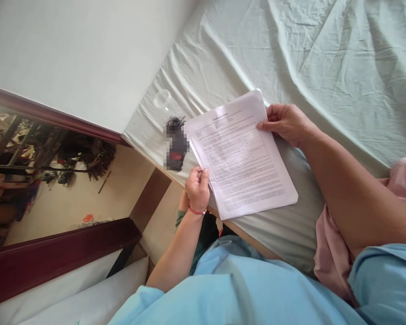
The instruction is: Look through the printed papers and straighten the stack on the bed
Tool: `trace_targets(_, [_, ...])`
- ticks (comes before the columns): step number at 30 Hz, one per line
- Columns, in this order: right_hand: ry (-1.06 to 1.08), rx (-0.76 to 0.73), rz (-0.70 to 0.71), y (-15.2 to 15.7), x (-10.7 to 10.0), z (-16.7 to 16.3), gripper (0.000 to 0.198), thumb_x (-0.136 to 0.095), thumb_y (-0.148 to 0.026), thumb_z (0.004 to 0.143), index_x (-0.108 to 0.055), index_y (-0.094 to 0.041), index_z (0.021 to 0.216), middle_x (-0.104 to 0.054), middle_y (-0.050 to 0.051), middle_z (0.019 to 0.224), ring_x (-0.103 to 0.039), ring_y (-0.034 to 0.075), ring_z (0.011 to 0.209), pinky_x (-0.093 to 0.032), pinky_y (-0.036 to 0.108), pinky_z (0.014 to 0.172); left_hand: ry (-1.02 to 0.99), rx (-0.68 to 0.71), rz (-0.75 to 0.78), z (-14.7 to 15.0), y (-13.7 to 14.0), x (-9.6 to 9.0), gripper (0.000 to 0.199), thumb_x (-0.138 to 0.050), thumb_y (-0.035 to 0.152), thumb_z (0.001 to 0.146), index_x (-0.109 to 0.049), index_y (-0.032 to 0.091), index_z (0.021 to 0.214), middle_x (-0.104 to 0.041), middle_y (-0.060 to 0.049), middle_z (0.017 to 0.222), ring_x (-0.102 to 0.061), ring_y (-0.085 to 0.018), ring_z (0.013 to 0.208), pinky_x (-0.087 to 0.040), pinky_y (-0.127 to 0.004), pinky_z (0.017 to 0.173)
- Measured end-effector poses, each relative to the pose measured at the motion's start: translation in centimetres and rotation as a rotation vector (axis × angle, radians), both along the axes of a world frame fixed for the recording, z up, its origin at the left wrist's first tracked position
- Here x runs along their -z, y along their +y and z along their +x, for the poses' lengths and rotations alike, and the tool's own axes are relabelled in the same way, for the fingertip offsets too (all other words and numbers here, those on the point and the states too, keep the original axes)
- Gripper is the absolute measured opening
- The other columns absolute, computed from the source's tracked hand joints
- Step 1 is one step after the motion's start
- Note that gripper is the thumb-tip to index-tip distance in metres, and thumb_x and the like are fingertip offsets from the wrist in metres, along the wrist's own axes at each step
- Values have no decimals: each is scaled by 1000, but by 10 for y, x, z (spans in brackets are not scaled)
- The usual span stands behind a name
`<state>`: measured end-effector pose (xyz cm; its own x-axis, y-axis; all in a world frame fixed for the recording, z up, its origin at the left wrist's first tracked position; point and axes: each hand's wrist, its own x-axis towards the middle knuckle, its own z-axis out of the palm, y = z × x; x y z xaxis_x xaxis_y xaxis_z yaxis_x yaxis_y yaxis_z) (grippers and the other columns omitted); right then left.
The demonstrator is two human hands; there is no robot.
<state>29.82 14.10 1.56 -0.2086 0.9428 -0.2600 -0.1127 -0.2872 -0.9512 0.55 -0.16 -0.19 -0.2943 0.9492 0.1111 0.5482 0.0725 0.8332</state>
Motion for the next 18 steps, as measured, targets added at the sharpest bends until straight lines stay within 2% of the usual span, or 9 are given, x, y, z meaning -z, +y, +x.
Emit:
trace_targets(6, [-4,14,-13,-1,1,1,30,-99,-30,62,-74,-23,78,-77,2,82,-67,18,75,-60,34,76,16,-13,29,0,0,1,35,-54,57,98,-58,24,87,-49,4,62,-48,-15,58,-41,-27,60])
trace_targets(12, [13,-13,-30,0,5,4,24,-95,-32,71,-76,-24,81,-77,1,83,-68,18,76,-60,33,79,37,-24,28,0,-1,3,32,-55,53,98,-58,24,86,-53,3,63,-51,-15,60,-42,-27,62])
trace_targets(18, [36,-16,-44,0,6,5,19,-90,-36,78,-81,-22,87,-80,6,91,-72,20,80,-63,33,79,44,-37,42,1,-1,1,33,-52,51,102,-61,23,88,-61,1,71,-56,-17,67,-44,-27,67])
